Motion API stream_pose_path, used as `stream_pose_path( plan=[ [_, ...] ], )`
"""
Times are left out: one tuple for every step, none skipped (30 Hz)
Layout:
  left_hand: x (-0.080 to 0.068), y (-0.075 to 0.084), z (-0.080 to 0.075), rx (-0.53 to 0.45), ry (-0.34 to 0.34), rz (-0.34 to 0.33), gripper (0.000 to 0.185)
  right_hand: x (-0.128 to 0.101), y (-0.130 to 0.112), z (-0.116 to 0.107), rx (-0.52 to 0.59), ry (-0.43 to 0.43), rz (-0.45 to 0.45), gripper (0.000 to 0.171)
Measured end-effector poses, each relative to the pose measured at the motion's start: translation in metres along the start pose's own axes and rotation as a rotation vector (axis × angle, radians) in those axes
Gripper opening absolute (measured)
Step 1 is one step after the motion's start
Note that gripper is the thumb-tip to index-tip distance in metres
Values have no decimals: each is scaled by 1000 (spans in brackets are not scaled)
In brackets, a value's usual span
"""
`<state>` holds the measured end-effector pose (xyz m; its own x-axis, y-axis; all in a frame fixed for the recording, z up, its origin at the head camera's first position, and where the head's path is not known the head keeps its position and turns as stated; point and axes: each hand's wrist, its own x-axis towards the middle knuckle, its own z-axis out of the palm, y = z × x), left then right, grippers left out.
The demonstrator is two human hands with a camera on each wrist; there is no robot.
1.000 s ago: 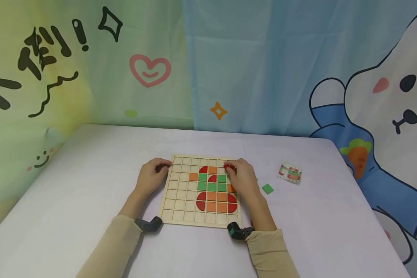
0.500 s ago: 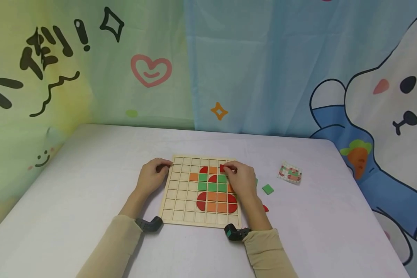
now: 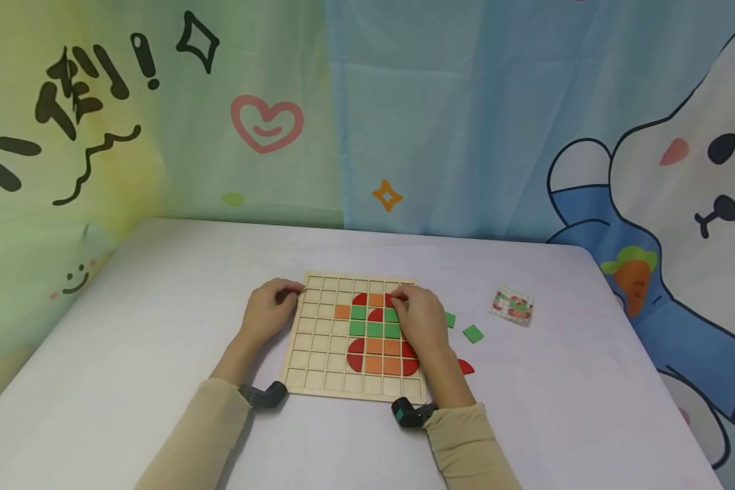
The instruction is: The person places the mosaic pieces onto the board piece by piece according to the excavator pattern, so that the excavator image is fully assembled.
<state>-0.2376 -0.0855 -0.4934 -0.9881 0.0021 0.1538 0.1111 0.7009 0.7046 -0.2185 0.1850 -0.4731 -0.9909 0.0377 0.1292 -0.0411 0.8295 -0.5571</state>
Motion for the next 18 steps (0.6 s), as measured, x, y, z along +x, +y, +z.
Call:
stream_pose_path(
  plan=[
    [0,0,0,0,0,0,25,0,0,0,-4,0,-1,16],
    [0,0,0,0,0,0,25,0,0,0,-5,0,-2,16],
    [0,0,0,-2,0,0,25,0,0,0,-6,0,-2,15],
    [0,1,0,-2,-1,1,25,0,1,0,-8,-1,-2,15],
    [0,1,0,-3,-2,0,25,0,0,0,-10,-2,-3,15],
    [0,1,-1,-3,-2,0,25,0,0,0,-16,-2,-5,15],
    [-1,2,-1,-3,-3,0,25,0,0,0,-22,-4,-7,14],
    [-1,2,-1,-2,-3,-1,25,0,0,0,-29,-7,-9,14],
    [-1,2,-1,-1,-4,-2,25,0,0,-1,-35,-8,-10,14],
    [-1,3,-1,1,-4,-4,25,0,0,-1,-41,-11,-12,14],
    [-1,3,-1,2,-4,-7,25,0,0,-1,-47,-14,-14,15],
    [-1,3,-1,4,-4,-9,25,1,1,-1,-50,-19,-14,15],
    [-1,3,-1,5,-4,-10,25,1,1,-1,-50,-25,-14,16],
    [-1,3,-1,8,-4,-13,25,1,2,-2,-47,-31,-14,16],
    [-1,3,-1,8,-4,-13,25,1,2,-3,-44,-39,-11,17],
    [-1,3,-1,9,-4,-15,25,1,4,-5,-39,-45,-9,17],
    [-1,3,-1,6,-4,-16,25,1,5,-9,-34,-50,-5,18],
    [-2,3,-1,5,-5,-17,25,1,6,-13,-29,-56,-2,18]
  ],
)
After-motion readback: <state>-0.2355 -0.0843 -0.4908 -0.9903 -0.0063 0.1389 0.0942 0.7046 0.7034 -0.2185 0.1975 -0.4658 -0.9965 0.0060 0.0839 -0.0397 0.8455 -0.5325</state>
